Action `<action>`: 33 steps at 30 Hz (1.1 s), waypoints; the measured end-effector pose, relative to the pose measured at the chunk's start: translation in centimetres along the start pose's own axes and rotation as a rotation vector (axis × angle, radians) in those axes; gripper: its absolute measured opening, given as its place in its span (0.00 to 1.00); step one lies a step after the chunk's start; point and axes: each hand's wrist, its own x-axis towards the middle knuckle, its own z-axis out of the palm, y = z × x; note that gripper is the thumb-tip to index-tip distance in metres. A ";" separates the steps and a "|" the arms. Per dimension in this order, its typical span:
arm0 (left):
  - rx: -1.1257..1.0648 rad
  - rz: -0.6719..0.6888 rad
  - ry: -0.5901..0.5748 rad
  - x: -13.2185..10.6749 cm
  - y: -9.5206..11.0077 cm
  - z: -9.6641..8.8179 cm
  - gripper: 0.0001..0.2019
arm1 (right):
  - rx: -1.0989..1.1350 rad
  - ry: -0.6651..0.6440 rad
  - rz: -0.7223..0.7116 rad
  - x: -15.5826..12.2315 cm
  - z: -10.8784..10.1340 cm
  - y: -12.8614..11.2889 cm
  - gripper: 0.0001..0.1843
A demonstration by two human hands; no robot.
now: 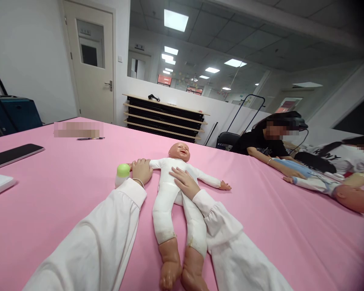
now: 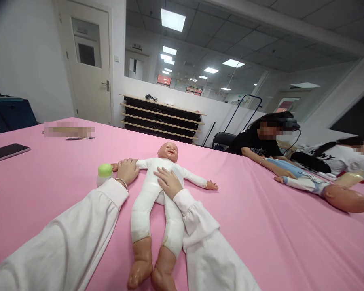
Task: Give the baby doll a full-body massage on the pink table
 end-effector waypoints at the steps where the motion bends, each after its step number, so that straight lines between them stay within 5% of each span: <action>1: -0.002 -0.002 -0.005 0.0 0.0 0.0 0.16 | 0.030 0.012 0.017 -0.4 0.0 0.7 0.24; 12: 0.023 -0.010 -0.023 0.0 -0.1 -0.1 0.17 | 0.295 0.127 0.106 -7.4 2.7 6.6 0.37; 22: 0.033 0.017 -0.007 -0.2 -0.3 0.1 0.19 | 0.292 0.094 0.132 -9.8 1.6 4.6 0.36; 27: -0.071 -0.007 0.162 -0.6 -0.3 0.2 0.21 | 0.284 0.082 0.132 -9.7 1.6 4.2 0.37; 30: -0.258 0.056 0.215 -0.7 1.3 -0.9 0.23 | 0.285 0.090 0.133 -9.7 1.9 4.3 0.35; 33: -0.479 0.218 0.138 -0.9 4.6 -3.0 0.25 | 0.284 0.089 0.133 -9.6 2.0 4.3 0.33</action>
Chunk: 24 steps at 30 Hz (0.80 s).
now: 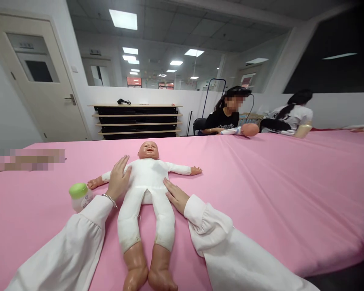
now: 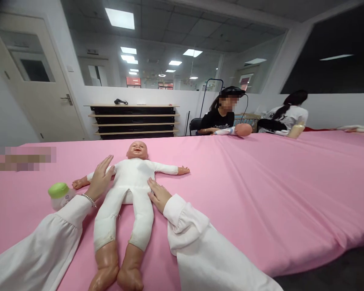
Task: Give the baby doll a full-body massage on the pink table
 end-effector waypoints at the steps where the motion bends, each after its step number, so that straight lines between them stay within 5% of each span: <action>1: -0.056 0.061 -0.051 0.2 1.4 0.0 0.26 | 0.000 -0.004 -0.002 0.0 0.0 -0.1 0.33; 4: -0.077 0.190 -0.257 0.3 4.5 0.7 0.25 | -0.007 -0.010 0.007 -0.1 -0.2 -0.6 0.32; 9: 0.092 0.049 -0.554 -0.9 4.5 2.8 0.24 | -0.028 -0.046 0.051 -0.2 -0.6 -1.6 0.32; 24: -0.018 0.099 -0.621 -3.7 0.7 -0.2 0.26 | 0.035 0.000 0.046 -0.1 -0.2 -1.0 0.33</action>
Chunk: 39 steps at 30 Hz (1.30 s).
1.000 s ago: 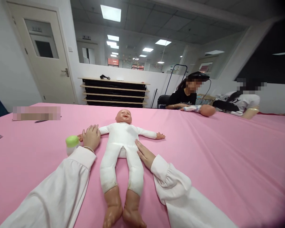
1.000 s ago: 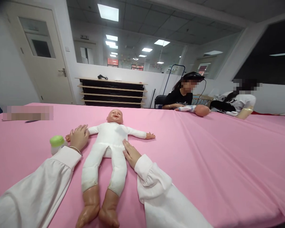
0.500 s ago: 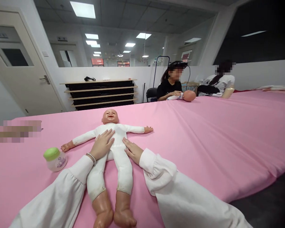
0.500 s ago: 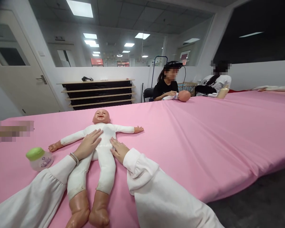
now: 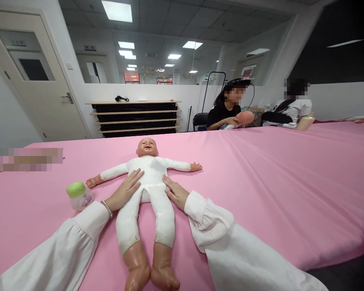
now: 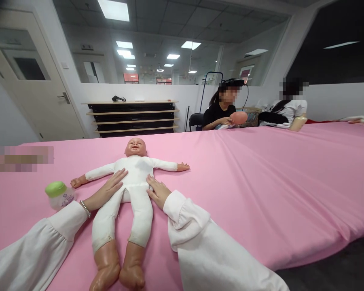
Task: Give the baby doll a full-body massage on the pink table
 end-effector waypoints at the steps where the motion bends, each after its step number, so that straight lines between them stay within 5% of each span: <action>1: -0.005 0.009 -0.006 -0.5 -0.2 0.0 0.26 | -0.001 0.000 -0.003 0.0 0.0 0.1 0.34; 9: -0.124 -0.024 -0.130 -3.9 -0.4 -0.4 0.29 | 0.012 0.009 -0.041 0.1 -0.2 0.8 0.39; 18: -0.136 0.006 -0.049 -3.9 -0.2 -0.5 0.27 | -0.014 0.096 -0.105 -0.4 -0.9 0.5 0.35; 21: -0.140 0.014 -0.021 -3.9 -0.3 -0.4 0.27 | -0.056 0.126 -0.193 -1.1 -0.4 -0.8 0.32; 29: -0.158 0.027 0.005 -3.9 -0.2 -0.4 0.26 | -0.250 -0.002 -0.369 -3.6 1.2 -5.9 0.33; 39: -0.145 0.024 0.019 -4.0 -0.5 -0.3 0.25 | -0.270 -0.204 -0.514 -5.5 1.8 -9.3 0.35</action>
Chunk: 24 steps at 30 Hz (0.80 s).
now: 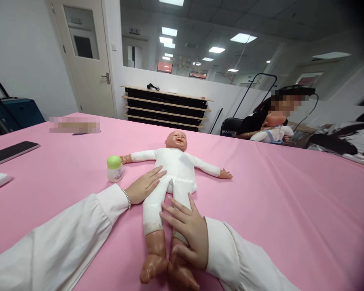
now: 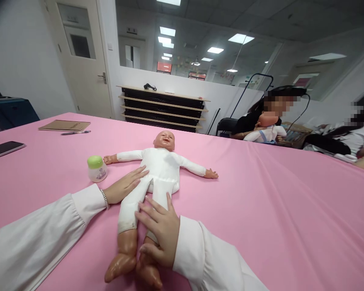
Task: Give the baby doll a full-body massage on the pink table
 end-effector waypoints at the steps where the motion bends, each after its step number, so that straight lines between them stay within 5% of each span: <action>1: 0.002 -0.005 -0.001 0.0 0.0 0.0 0.25 | 0.004 0.000 -0.008 0.0 0.0 -0.3 0.36; 6: 0.013 -0.012 -0.007 0.0 0.1 -0.1 0.26 | 0.109 0.007 -0.131 -0.3 0.0 -1.5 0.31; 10: 0.016 -0.027 -0.022 -0.1 0.1 -0.2 0.26 | 0.431 -0.016 -0.317 -0.8 -0.8 -1.9 0.20; 12: 0.013 -0.027 -0.022 -0.1 0.2 -0.2 0.26 | 0.544 0.054 -0.241 -1.0 -1.3 -1.3 0.20; 15: 0.006 -0.031 -0.015 -0.1 0.3 -0.2 0.26 | 0.489 0.342 0.050 -0.8 -1.7 0.8 0.23; 18: 0.001 -0.044 -0.014 0.0 0.4 -0.1 0.26 | 0.354 0.555 0.224 0.1 -1.3 4.1 0.36; 20: 0.001 -0.051 -0.009 -0.1 0.4 -0.1 0.26 | 0.243 0.561 0.267 0.6 -0.4 6.4 0.38; 24: -0.004 -0.041 -0.004 -0.1 0.2 0.0 0.26 | 0.100 0.295 0.239 1.0 1.9 8.8 0.37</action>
